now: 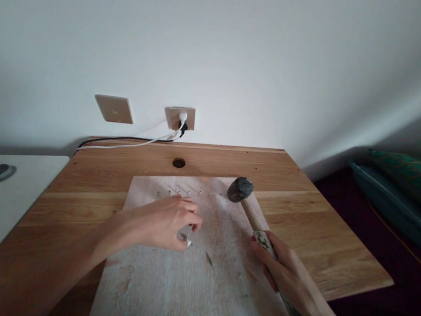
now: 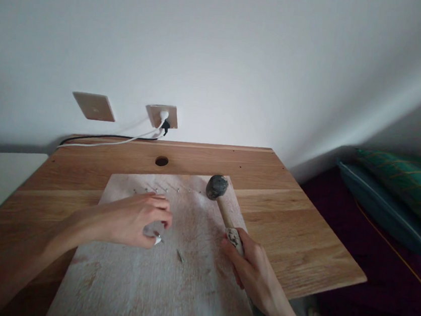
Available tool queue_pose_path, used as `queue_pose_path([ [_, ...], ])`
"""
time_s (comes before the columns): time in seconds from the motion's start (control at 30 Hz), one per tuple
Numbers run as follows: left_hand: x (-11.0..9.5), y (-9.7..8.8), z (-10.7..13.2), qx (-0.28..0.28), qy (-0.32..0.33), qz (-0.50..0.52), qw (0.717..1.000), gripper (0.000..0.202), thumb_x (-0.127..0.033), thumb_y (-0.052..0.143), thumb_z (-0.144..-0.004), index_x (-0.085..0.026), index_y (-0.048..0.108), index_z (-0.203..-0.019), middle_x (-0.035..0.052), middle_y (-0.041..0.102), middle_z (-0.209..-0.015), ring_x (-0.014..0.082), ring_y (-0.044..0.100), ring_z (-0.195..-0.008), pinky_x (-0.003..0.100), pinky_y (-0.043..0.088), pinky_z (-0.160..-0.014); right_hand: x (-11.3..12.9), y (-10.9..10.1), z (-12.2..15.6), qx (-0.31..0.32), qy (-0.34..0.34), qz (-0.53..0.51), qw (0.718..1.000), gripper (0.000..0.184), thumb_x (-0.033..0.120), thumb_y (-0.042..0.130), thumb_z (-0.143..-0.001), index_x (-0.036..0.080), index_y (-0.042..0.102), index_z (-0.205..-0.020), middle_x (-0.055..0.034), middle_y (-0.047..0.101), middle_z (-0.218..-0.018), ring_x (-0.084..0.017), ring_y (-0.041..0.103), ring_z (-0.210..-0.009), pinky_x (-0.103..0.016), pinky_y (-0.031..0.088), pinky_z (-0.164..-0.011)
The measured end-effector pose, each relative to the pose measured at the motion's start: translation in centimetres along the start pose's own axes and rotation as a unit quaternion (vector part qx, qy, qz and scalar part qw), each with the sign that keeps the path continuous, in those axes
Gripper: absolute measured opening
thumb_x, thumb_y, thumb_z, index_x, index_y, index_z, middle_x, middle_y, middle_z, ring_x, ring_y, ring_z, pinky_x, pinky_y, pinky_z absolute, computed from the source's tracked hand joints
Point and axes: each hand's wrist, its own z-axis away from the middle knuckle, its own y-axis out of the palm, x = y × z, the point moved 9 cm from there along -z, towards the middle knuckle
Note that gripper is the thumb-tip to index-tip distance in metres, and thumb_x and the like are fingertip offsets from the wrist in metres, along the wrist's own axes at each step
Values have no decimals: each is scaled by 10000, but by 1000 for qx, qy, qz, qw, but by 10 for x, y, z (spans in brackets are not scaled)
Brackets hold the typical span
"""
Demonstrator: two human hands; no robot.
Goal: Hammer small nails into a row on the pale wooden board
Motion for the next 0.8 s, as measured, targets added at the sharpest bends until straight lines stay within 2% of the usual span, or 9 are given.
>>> queue_pose_path([
  [0.1,3,14,12,23,-34,4,999,153,-118,737,-759,-221,700,-866,-7,653,-890,168,648,-806,290,474,-726,-8,-3,-1,-16,7,-6,1000,436,648,489,-980,243,521,-823,86,436,-519,-133,457,-466,-264,369,-487],
  [0.23,4,20,9,-1,-27,28,999,161,-42,647,-788,-203,647,-781,-21,639,-831,126,606,-715,265,422,-658,-14,-1,-3,-11,13,-11,1000,428,648,488,-986,245,529,-847,81,449,-535,-143,480,-481,-266,383,-487],
  [0.37,7,15,-2,-14,-23,5,1000,169,-31,623,-821,-199,630,-814,-22,664,-798,138,616,-715,270,437,-673,-14,-1,-2,-10,12,-22,1000,431,650,492,-985,243,535,-848,74,463,-555,-146,494,-508,-272,400,-511],
  [0.5,2,16,-9,3,-14,-83,996,121,-70,659,-858,-188,657,-884,16,683,-865,191,663,-798,308,487,-715,-13,-4,-3,-21,1,-33,999,418,622,507,-986,234,540,-835,68,467,-553,-142,478,-520,-273,392,-519],
  [0.67,-16,21,0,9,15,-160,987,91,-91,670,-891,-180,672,-869,42,664,-934,232,670,-877,386,529,-837,-20,-2,-4,-15,7,-47,999,406,605,494,-1009,233,542,-853,72,473,-540,-137,464,-507,-266,381,-506],
  [0.8,-19,22,10,21,7,-142,990,106,-79,672,-892,-182,668,-866,30,657,-927,204,653,-833,362,521,-799,-22,-1,-5,-8,2,-54,998,420,607,496,-1012,247,500,-796,67,499,-526,-141,503,-510,-268,417,-533],
])
